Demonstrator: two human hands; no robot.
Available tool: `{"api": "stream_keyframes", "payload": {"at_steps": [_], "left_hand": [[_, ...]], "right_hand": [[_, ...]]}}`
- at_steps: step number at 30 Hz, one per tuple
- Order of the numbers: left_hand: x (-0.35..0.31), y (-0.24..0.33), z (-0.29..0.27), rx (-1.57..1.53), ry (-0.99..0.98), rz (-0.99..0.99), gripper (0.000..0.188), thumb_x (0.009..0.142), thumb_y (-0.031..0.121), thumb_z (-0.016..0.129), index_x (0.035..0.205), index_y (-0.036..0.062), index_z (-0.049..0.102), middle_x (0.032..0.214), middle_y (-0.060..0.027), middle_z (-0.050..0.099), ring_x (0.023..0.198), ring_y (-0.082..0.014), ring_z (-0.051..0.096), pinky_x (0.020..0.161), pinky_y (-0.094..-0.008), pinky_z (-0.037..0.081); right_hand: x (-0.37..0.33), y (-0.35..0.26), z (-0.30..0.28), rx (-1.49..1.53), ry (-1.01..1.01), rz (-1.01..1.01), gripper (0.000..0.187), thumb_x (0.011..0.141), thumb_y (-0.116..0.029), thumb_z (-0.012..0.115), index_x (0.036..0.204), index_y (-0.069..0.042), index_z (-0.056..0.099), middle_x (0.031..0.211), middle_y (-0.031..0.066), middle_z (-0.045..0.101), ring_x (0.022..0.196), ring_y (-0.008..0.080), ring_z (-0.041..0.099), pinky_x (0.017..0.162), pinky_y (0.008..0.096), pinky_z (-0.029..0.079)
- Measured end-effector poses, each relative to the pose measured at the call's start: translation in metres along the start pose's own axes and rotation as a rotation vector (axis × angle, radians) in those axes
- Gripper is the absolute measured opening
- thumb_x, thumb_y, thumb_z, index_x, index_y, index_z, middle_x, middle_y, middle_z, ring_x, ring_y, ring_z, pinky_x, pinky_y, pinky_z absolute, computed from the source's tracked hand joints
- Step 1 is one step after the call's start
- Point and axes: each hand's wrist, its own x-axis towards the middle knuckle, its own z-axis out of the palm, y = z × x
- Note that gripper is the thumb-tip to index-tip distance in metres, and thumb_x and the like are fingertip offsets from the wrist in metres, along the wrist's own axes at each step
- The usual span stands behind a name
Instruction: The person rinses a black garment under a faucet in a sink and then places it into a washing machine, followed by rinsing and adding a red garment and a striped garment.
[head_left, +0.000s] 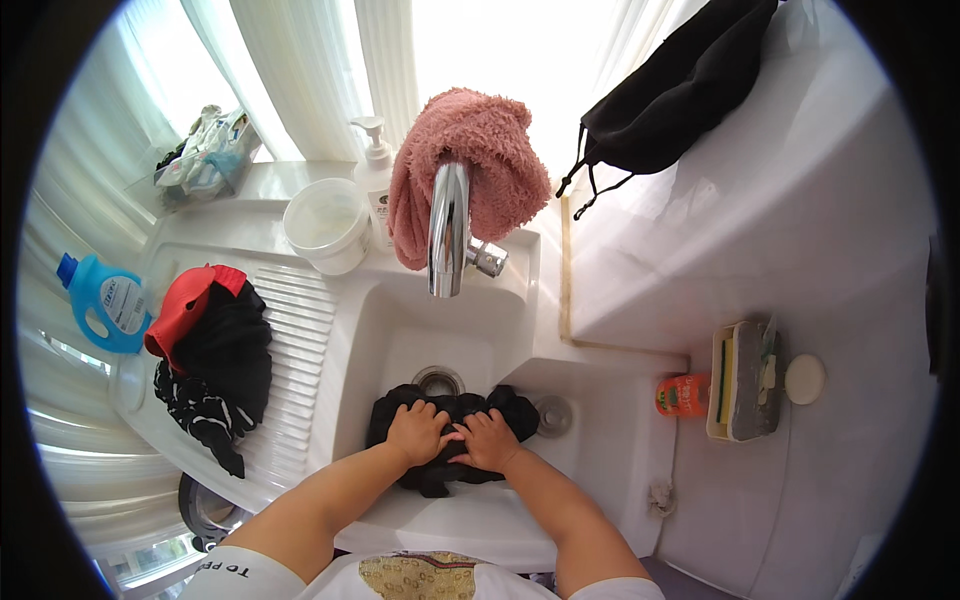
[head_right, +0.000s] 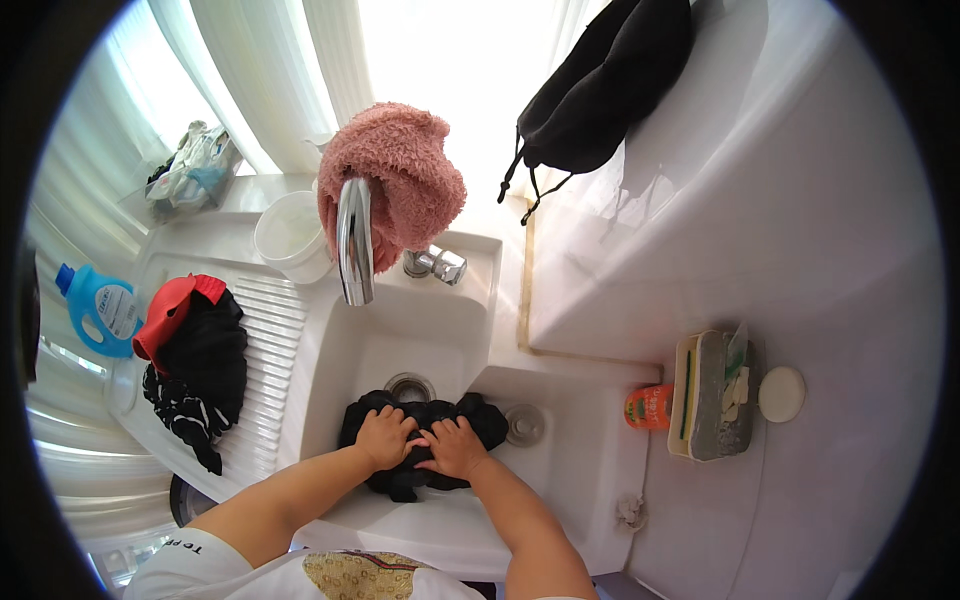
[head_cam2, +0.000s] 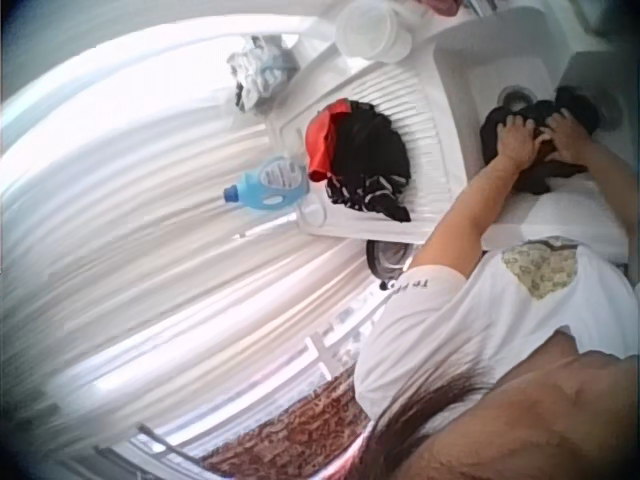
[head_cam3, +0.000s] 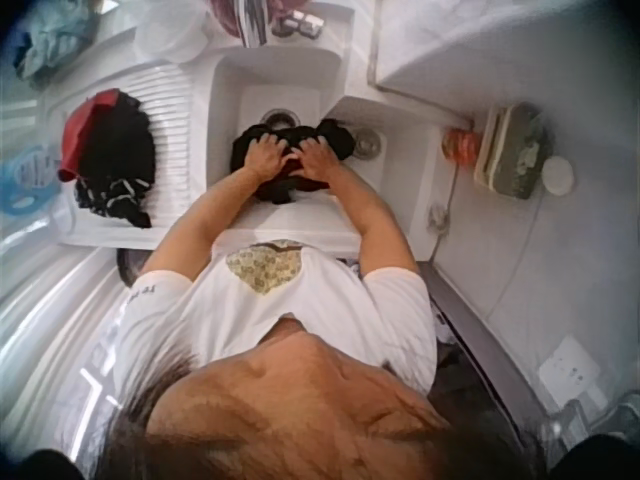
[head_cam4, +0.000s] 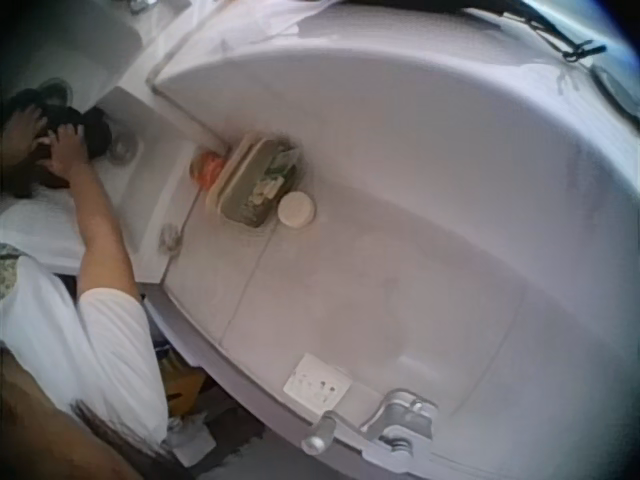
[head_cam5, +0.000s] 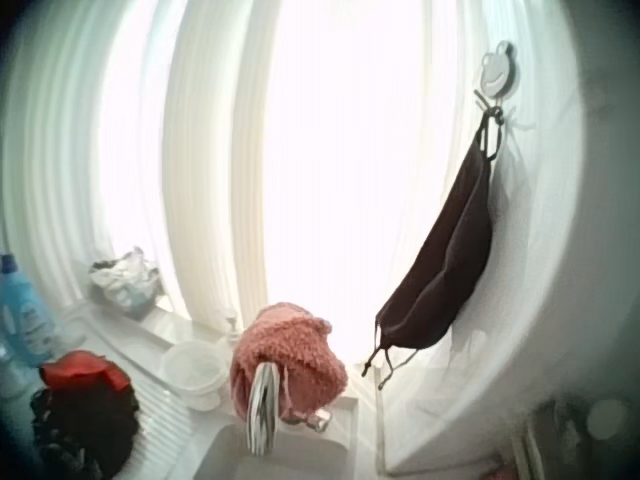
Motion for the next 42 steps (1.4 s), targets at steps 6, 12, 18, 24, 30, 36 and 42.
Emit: {"api": "stream_keyframes", "payload": {"at_steps": [6,12,18,24,30,36,42], "left_hand": [[0.021,-0.012,-0.032,-0.202,-0.295,-0.242,0.050,0.091,0.057,0.042,0.099,0.0131,0.065,0.101,-0.0105,0.065,0.103,-0.0299,0.057,0.083,-0.0444,0.048],[0.005,0.010,-0.109,-0.142,-0.341,-0.215,0.058,0.086,0.065,0.048,0.119,0.0196,0.062,0.110,-0.0128,0.064,0.115,-0.0315,0.054,0.097,-0.0639,0.031],[0.032,-0.010,-0.120,-1.474,0.184,-0.576,0.043,0.094,0.038,0.052,0.117,0.0020,0.058,0.110,-0.0095,0.062,0.098,-0.0184,0.058,0.091,-0.0361,0.042],[0.018,-0.016,-0.090,-1.999,0.094,-0.860,0.051,0.097,0.042,0.045,0.129,0.0037,0.045,0.120,-0.0139,0.056,0.105,-0.0256,0.053,0.098,-0.0438,0.035],[0.031,-0.010,-0.068,-2.257,0.153,-1.131,0.046,0.098,0.043,0.041,0.118,0.0023,0.046,0.118,-0.0160,0.053,0.106,-0.0290,0.051,0.095,-0.0455,0.039],[0.059,-0.013,-0.029,-2.492,0.499,-1.100,0.033,0.098,0.035,0.042,0.086,0.0063,0.053,0.085,-0.0087,0.060,0.080,-0.0224,0.058,0.075,-0.0379,0.049],[0.085,0.011,-0.072,-2.164,0.221,-0.869,0.030,0.097,0.031,0.042,0.088,0.0065,0.058,0.079,-0.0072,0.060,0.073,-0.0199,0.059,0.065,-0.0370,0.049]], "right_hand": [[0.023,-0.022,-0.057,0.193,-0.316,0.370,0.070,0.077,-0.063,0.060,0.118,-0.006,0.060,0.110,0.0121,0.057,0.106,0.0282,0.053,0.086,0.0428,0.040],[0.050,-0.011,-0.127,0.765,-0.069,0.512,0.074,0.071,-0.031,0.078,0.135,-0.008,0.048,0.127,0.0160,0.055,0.101,0.0243,0.061,0.086,0.0353,0.050],[0.166,0.026,-0.202,0.718,0.746,0.783,0.064,0.077,-0.040,0.073,0.129,-0.007,0.055,0.107,0.0180,0.066,0.091,0.0232,0.065,0.081,0.0350,0.050],[0.163,0.071,-0.176,1.044,0.804,0.786,0.056,0.088,-0.028,0.062,0.137,-0.006,0.046,0.092,0.0087,0.068,0.076,0.0158,0.064,0.062,0.0309,0.051],[0.129,0.008,-0.091,1.853,0.785,1.114,0.041,0.095,-0.035,0.050,0.115,0.001,0.050,0.101,0.0127,0.057,0.089,0.0257,0.059,0.077,0.0362,0.050],[0.133,-0.044,-0.041,2.341,0.738,1.152,0.027,0.094,-0.021,0.048,0.103,0.004,0.055,0.094,0.0145,0.060,0.081,0.0271,0.061,0.073,0.0381,0.051],[0.128,-0.024,-0.069,2.032,0.753,1.009,0.027,0.093,-0.025,0.053,0.104,-0.001,0.056,0.084,0.0109,0.060,0.076,0.0234,0.061,0.067,0.0334,0.052]]}}
